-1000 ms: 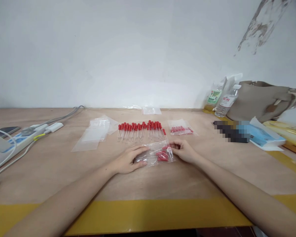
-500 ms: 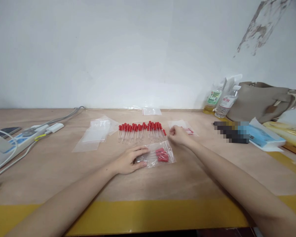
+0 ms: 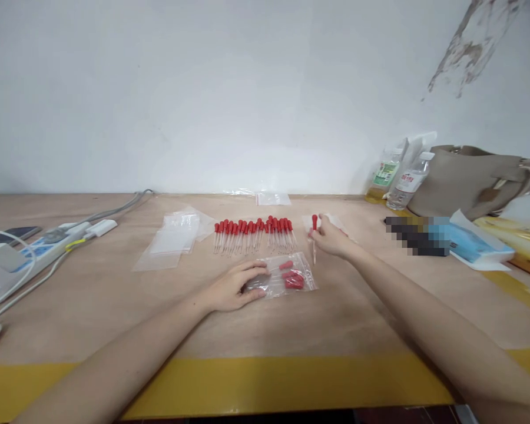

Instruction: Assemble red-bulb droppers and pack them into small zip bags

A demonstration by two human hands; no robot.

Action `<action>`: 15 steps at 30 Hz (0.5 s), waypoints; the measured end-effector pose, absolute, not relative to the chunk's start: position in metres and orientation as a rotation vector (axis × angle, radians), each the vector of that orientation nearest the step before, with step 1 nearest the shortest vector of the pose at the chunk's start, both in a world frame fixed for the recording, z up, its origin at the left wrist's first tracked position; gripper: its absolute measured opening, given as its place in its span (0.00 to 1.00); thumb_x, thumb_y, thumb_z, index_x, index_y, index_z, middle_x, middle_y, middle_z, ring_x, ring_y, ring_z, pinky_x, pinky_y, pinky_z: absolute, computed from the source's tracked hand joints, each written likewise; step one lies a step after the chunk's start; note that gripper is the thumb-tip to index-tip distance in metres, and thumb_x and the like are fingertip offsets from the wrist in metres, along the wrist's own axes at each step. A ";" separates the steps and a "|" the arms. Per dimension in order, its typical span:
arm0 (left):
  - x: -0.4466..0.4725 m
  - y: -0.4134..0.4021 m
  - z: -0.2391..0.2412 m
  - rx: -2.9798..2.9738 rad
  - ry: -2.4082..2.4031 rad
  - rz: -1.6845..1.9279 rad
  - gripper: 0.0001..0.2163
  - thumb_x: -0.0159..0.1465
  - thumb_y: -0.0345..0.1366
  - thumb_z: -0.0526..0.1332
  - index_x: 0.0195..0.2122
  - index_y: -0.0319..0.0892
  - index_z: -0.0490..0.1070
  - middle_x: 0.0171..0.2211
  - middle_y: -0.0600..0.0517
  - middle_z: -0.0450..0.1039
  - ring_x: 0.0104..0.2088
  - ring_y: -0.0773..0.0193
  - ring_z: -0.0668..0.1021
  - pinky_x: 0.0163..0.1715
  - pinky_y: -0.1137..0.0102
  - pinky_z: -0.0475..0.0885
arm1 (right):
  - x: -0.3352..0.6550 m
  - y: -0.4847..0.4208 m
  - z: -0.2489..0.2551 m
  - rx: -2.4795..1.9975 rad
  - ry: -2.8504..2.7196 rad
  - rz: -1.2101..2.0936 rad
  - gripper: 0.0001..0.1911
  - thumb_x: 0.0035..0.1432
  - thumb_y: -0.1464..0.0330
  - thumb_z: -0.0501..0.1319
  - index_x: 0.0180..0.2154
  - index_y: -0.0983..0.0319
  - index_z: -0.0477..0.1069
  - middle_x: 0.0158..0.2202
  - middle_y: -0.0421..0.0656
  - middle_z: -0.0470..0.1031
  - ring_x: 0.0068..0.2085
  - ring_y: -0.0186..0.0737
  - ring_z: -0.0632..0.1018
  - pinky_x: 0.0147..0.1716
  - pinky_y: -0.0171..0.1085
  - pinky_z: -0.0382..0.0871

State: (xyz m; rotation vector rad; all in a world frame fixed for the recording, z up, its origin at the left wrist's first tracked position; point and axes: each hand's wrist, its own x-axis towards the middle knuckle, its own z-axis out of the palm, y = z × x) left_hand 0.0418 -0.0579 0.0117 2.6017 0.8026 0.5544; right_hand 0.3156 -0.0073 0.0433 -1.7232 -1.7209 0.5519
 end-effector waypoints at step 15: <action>0.041 -0.056 0.010 2.577 0.827 0.551 0.20 0.60 0.43 0.56 0.54 0.47 0.62 0.56 0.47 0.59 0.55 0.57 0.64 0.53 0.59 0.61 | 0.303 -0.048 -0.005 -1.108 -0.970 1.135 0.19 0.44 0.66 0.61 0.37 0.57 0.54 0.24 0.33 0.66 0.24 0.32 0.75 0.30 0.37 0.74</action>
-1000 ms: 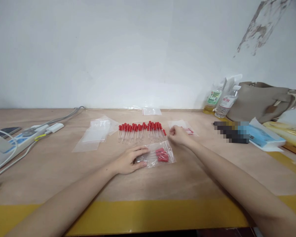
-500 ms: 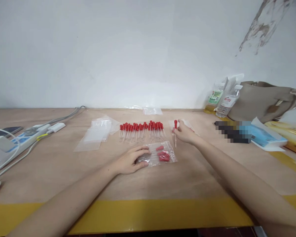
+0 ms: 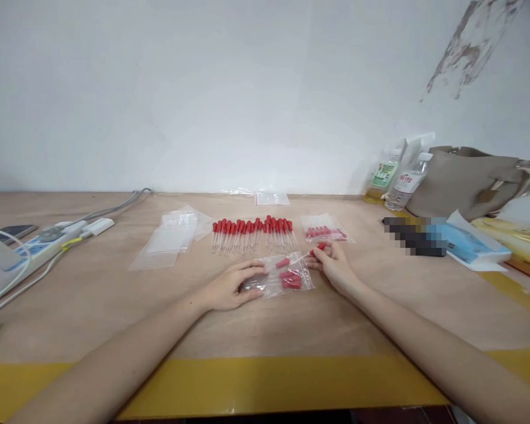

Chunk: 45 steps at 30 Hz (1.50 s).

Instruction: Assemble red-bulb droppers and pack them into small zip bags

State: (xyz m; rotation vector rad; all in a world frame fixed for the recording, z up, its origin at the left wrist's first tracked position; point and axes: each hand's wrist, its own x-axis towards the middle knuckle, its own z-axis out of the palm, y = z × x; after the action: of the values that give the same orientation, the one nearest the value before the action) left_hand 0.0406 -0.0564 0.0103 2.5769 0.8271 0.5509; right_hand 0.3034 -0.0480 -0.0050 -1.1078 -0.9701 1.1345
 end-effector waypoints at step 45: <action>-0.013 -0.013 0.017 2.380 2.346 0.809 0.27 0.60 0.50 0.48 0.54 0.37 0.61 0.57 0.37 0.53 0.60 0.43 0.49 0.56 0.49 0.46 | 0.342 0.007 0.048 -1.026 -0.826 0.987 0.03 0.52 0.70 0.58 0.32 0.62 0.64 0.24 0.38 0.73 0.20 0.29 0.72 0.19 0.29 0.70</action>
State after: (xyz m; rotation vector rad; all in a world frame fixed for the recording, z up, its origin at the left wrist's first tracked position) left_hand -0.0128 -0.0126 0.0170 2.3797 2.3458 0.8093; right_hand 0.3423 0.0072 0.0477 -1.0264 -0.8258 0.9869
